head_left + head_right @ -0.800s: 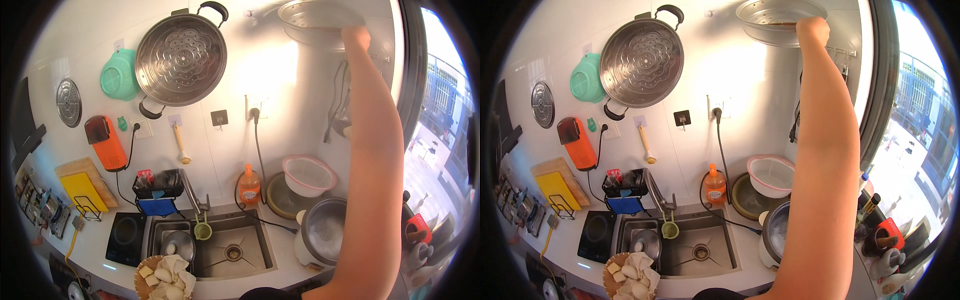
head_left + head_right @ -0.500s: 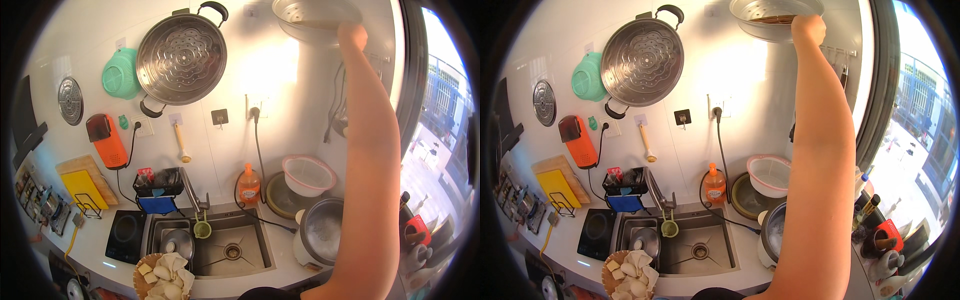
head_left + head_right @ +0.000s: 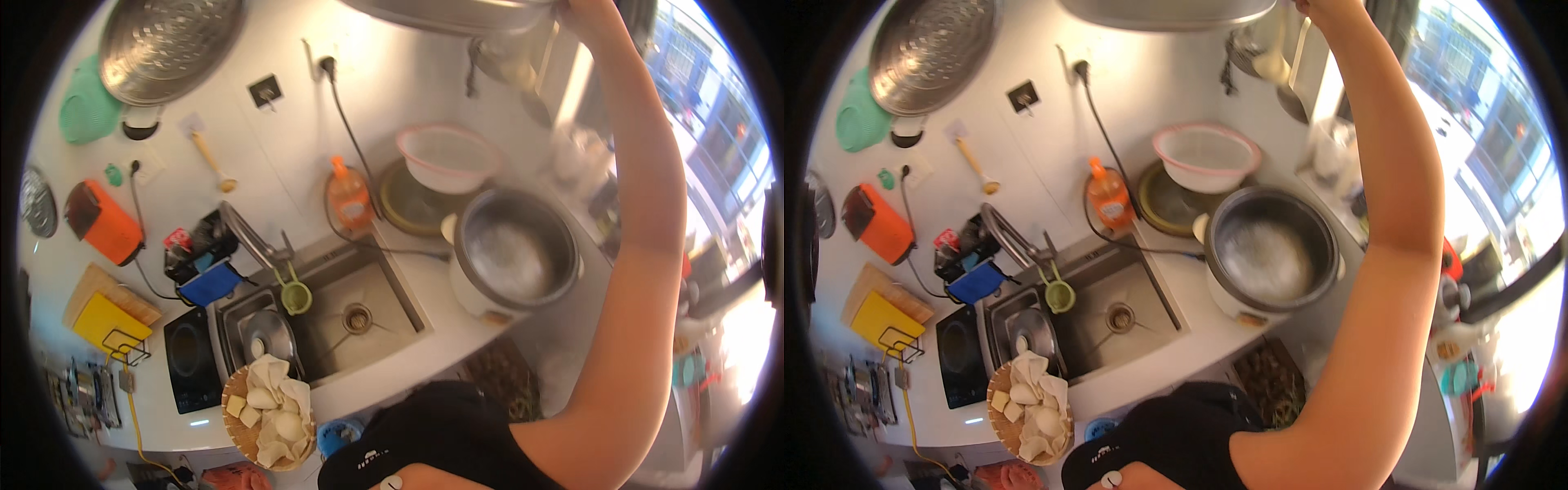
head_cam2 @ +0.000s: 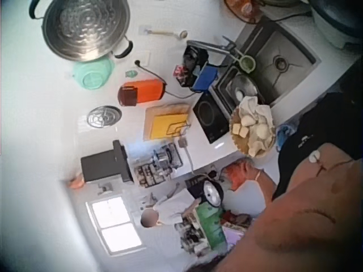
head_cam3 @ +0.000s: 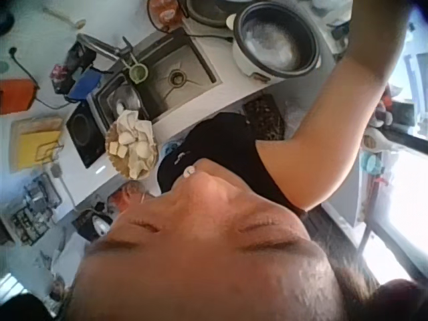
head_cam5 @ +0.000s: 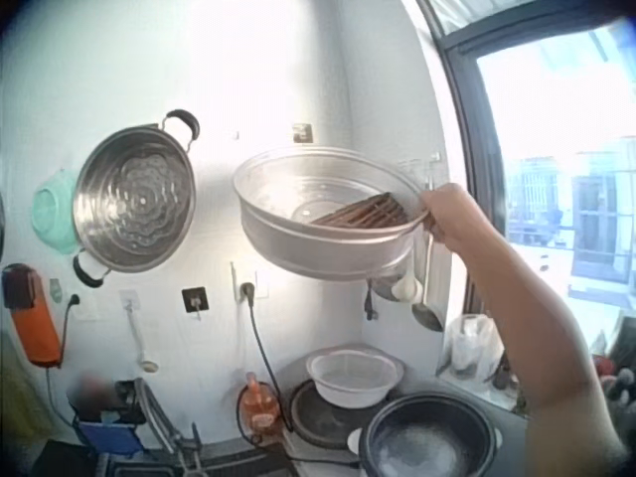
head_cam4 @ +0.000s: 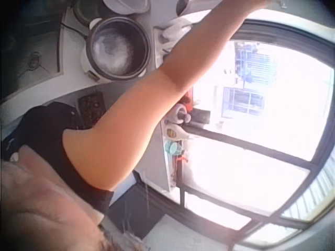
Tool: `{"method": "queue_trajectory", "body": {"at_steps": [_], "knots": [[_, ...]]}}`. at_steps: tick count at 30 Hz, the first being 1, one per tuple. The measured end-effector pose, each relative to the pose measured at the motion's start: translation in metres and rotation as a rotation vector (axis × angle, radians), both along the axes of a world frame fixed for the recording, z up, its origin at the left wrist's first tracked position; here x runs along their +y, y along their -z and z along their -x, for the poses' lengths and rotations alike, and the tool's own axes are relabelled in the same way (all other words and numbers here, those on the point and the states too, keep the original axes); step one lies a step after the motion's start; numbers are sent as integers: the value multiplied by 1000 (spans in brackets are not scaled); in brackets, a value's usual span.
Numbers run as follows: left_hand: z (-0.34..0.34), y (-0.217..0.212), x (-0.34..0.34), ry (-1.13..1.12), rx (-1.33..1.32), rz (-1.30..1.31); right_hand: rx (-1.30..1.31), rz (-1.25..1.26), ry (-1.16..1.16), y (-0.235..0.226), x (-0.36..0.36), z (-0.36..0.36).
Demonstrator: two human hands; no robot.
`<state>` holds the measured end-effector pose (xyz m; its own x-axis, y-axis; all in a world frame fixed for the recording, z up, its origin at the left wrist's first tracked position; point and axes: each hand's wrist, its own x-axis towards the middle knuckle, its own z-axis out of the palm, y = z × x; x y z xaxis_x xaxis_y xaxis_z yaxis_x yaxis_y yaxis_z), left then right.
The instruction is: The person puts dumplings into a steamer, stirs a pot of boiling water with a ladle, and then scoops the cooked dumplings from the pot into a bowl.
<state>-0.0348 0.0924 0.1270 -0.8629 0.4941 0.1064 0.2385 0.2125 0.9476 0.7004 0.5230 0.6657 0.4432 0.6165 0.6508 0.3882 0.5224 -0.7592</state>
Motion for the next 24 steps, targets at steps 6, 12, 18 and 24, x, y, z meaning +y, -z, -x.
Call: {"method": "queue_trajectory", "body": {"at_steps": [6, 12, 18, 24], "knots": [[-7, -42, 52, 186, -90, -26, 74, 317, 51, 171, -93, -29], [-34, -62, 120, 190, -222, -161, 0, 608, 292, 280, -179, -54], [-23, -58, 129, 291, -256, -140, 108, 724, 452, 329, -189, -43], [-32, -60, 134, 295, -302, -137, 103, 756, 496, 349, -189, -42]]}}
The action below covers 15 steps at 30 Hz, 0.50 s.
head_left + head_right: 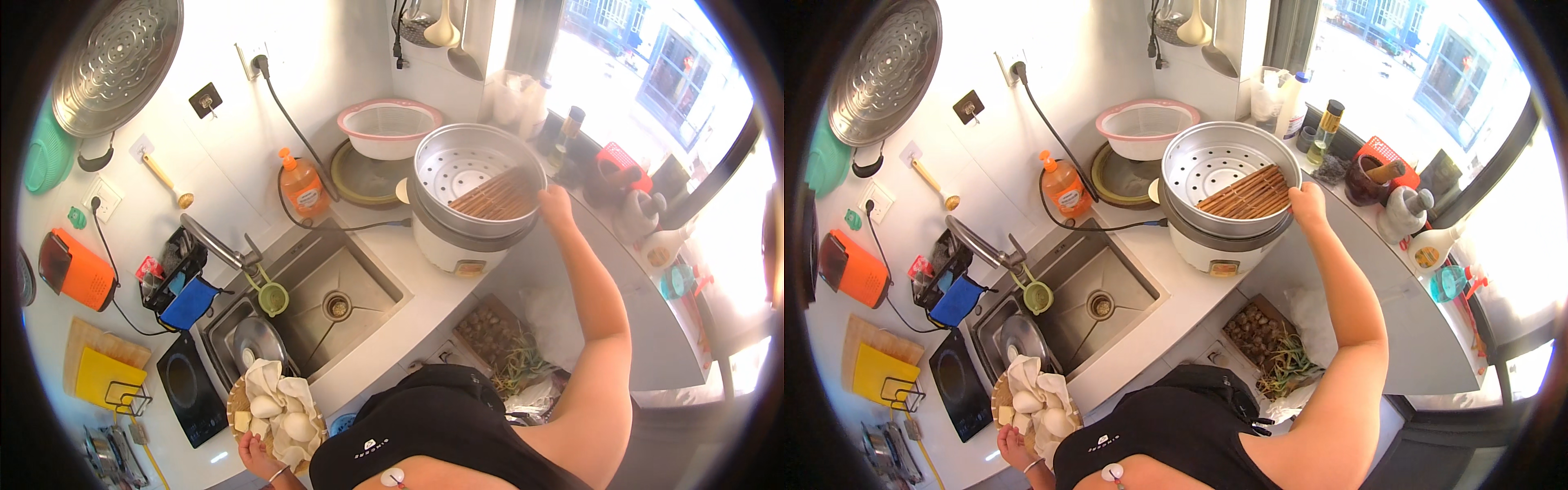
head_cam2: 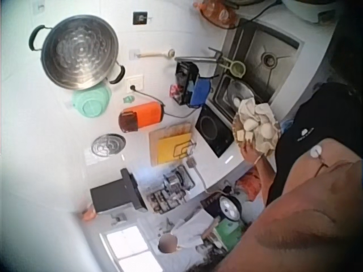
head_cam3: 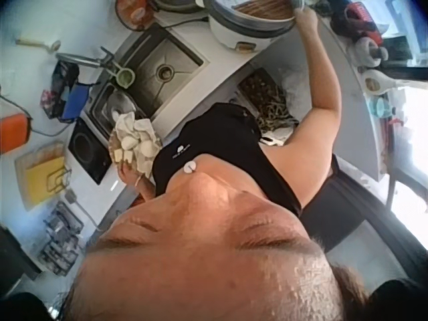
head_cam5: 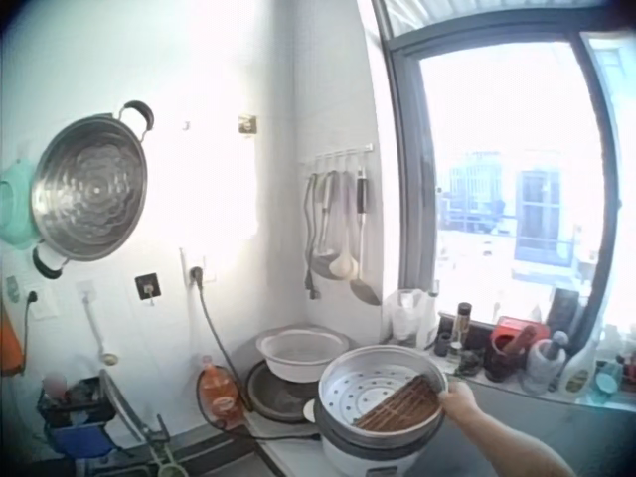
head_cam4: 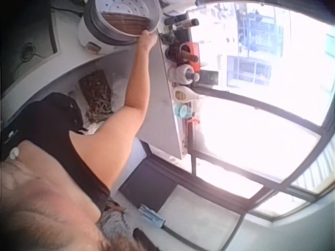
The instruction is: The person puts dumplings into a steamer, stirs a pot of boiling water with a ladle, and then scoops the cooked dumplings from the pot into a bowl.
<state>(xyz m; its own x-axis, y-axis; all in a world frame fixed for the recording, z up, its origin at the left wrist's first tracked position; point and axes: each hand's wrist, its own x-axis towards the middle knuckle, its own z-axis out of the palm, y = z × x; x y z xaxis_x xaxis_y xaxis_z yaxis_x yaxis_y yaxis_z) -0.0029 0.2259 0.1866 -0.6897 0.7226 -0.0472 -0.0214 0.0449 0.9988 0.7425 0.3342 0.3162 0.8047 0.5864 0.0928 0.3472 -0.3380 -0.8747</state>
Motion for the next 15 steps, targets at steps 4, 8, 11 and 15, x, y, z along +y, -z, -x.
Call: {"method": "queue_trajectory", "body": {"at_steps": [4, 8, 11, 15], "knots": [[2, 8, 2, -7, -14, 36, 36, 193, -12, -9, -2, 4], [-9, 3, 3, -35, 0, 66, -811, 437, -2, -33, -2, 23], [-4, 11, -1, -9, -13, 54, -913, 503, -444, -47, 15, 29], [-12, 6, 5, 27, -45, 52, -813, 754, -940, -39, 46, 27]]}}
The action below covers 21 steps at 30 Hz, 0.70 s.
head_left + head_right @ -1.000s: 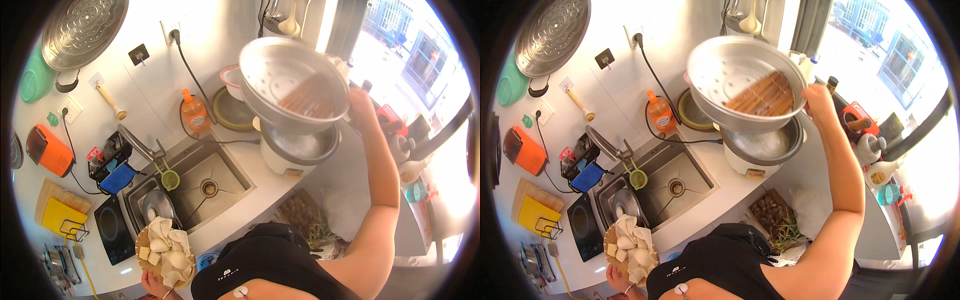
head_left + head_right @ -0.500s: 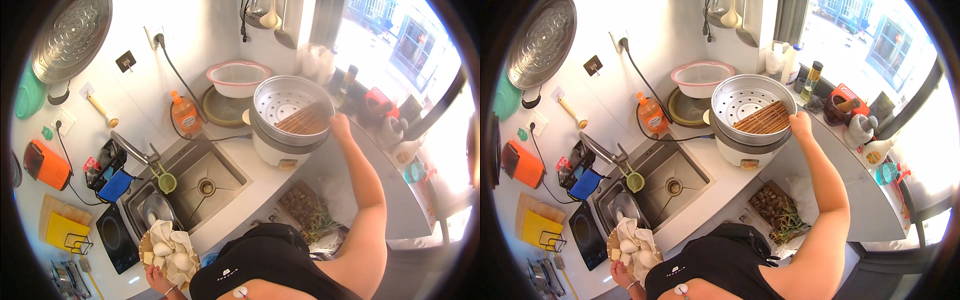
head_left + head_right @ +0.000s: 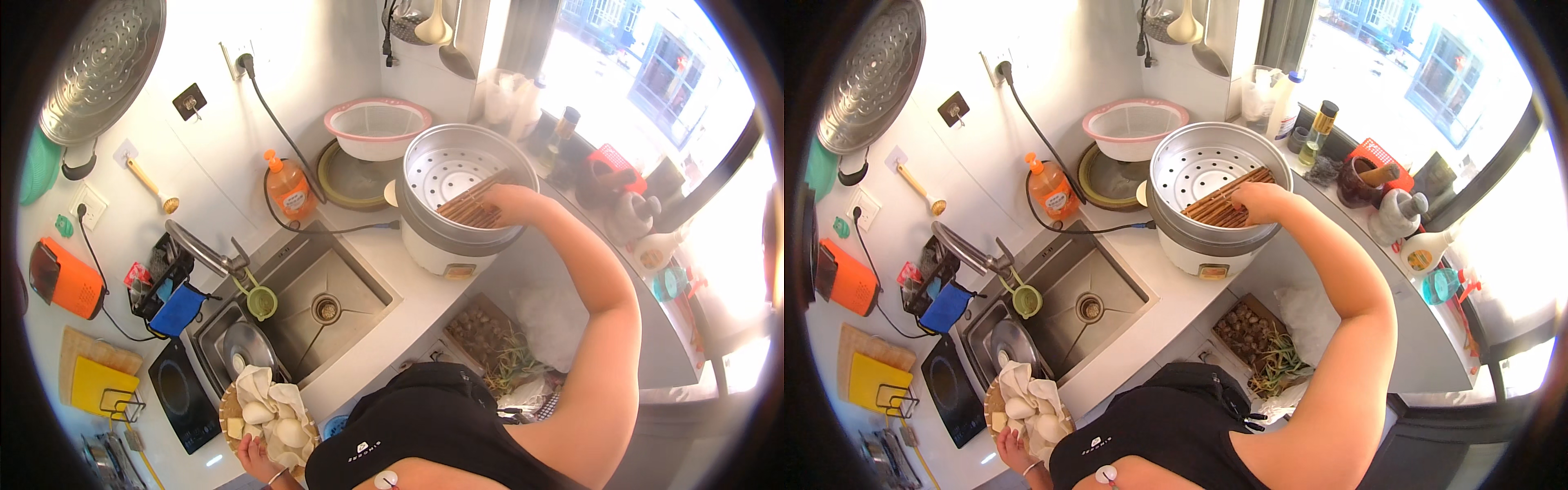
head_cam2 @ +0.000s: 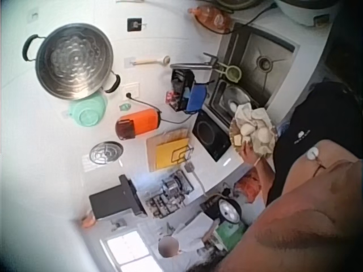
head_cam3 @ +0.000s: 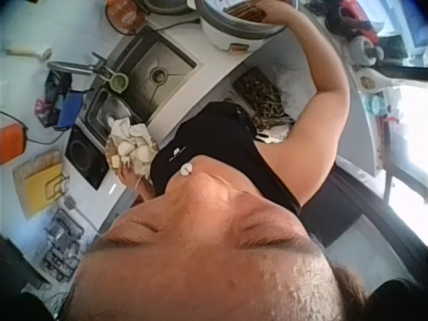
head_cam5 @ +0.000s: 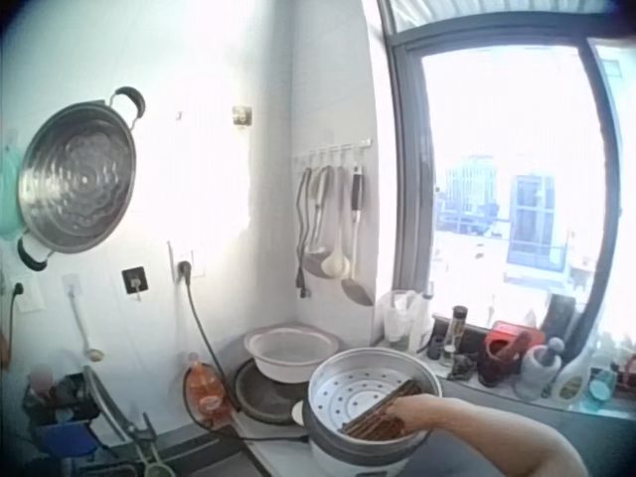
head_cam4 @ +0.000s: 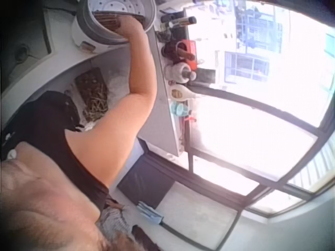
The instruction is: The person puts dumplings into a steamer, stirs a pot of boiling water with a ladle, and then scoops the cooked dumplings from the pot into a bowl.
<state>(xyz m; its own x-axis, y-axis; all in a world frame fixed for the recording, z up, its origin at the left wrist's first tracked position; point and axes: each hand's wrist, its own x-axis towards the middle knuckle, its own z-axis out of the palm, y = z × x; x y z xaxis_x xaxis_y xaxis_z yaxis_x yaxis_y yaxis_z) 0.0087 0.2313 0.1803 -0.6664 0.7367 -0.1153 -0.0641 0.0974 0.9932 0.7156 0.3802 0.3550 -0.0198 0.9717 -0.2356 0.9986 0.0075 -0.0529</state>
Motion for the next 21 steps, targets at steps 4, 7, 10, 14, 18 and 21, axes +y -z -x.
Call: {"method": "queue_trajectory", "body": {"at_steps": [4, 7, 10, 14, 18, 21], "knots": [[-3, 7, -4, -49, -70, -27, -240, 53, -167, 5, 18, 6], [-1, 15, -16, -79, -96, 3, -296, 185, -176, 0, 28, 3], [-1, 19, -24, -78, -124, 28, -227, 116, -121, -6, 35, -10], [4, 20, -22, -56, -93, 71, -282, -549, -125, -9, 72, -18], [-3, 6, -25, -68, -124, 38, -255, -715, 81, 5, 125, 8], [-1, -2, -27, -17, 43, 155, -57, -147, 27, 20, 126, 4]]}}
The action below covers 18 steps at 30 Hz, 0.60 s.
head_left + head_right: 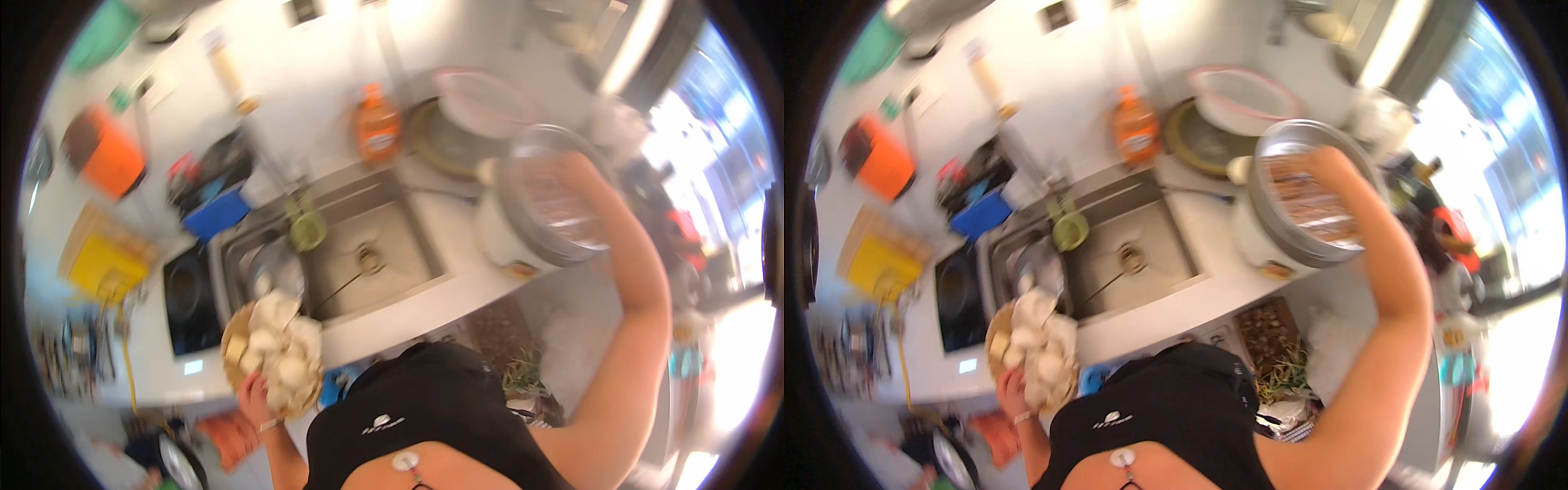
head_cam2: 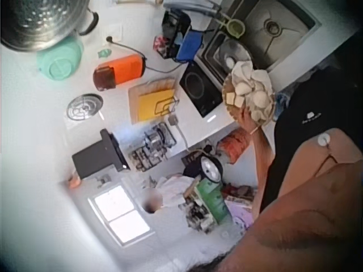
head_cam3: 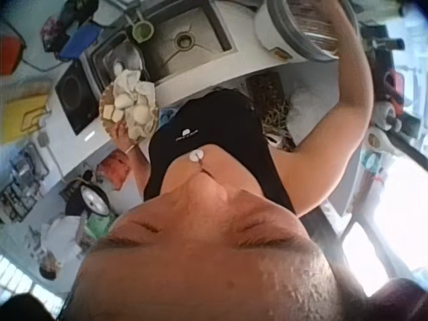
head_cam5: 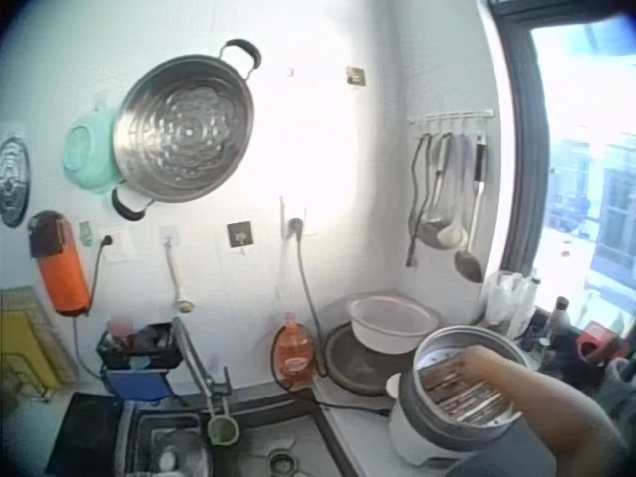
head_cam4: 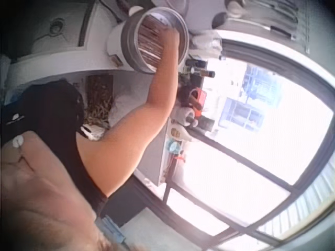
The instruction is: The person puts dumplings into a steamer, stirs a pot of boiling water with a ladle, and then scoops the cooked dumplings from the pot into a bowl.
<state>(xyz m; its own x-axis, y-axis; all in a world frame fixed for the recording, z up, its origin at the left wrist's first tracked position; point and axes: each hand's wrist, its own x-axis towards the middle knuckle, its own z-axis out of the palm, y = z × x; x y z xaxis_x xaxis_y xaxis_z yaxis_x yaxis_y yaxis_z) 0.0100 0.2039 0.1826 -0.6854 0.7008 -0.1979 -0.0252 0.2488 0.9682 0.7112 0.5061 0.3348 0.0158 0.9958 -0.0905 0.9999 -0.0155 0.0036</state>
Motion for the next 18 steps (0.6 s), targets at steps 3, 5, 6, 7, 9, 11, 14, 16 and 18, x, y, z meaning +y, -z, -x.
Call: {"method": "queue_trajectory", "body": {"at_steps": [3, 5, 6, 7, 9, 11, 14, 16, 18], "knots": [[-1, 13, -4, -2, 60, -45, 462, -89, -155, 34, -13, -21], [3, 18, -15, 62, 281, -86, 274, -61, -38, 17, -23, -12], [6, 34, -21, 41, 350, -8, 18, -185, -65, 15, -25, -23], [5, 34, -20, 6, 466, 59, 82, -250, 22, 6, -29, -14], [18, 43, -29, -55, 1040, 197, 346, -500, -52, -4, -32, 26], [39, 85, -46, -216, 1019, 316, 660, -552, -112, -13, -38, 105], [71, 127, -66, -357, 372, 253, 597, -341, -374, -21, -73, 230], [78, 132, -68, -385, -241, 174, 686, -144, -575, 10, -84, 286], [68, 113, -64, -385, -827, 140, 767, 43, -637, 43, -97, 346]]}}
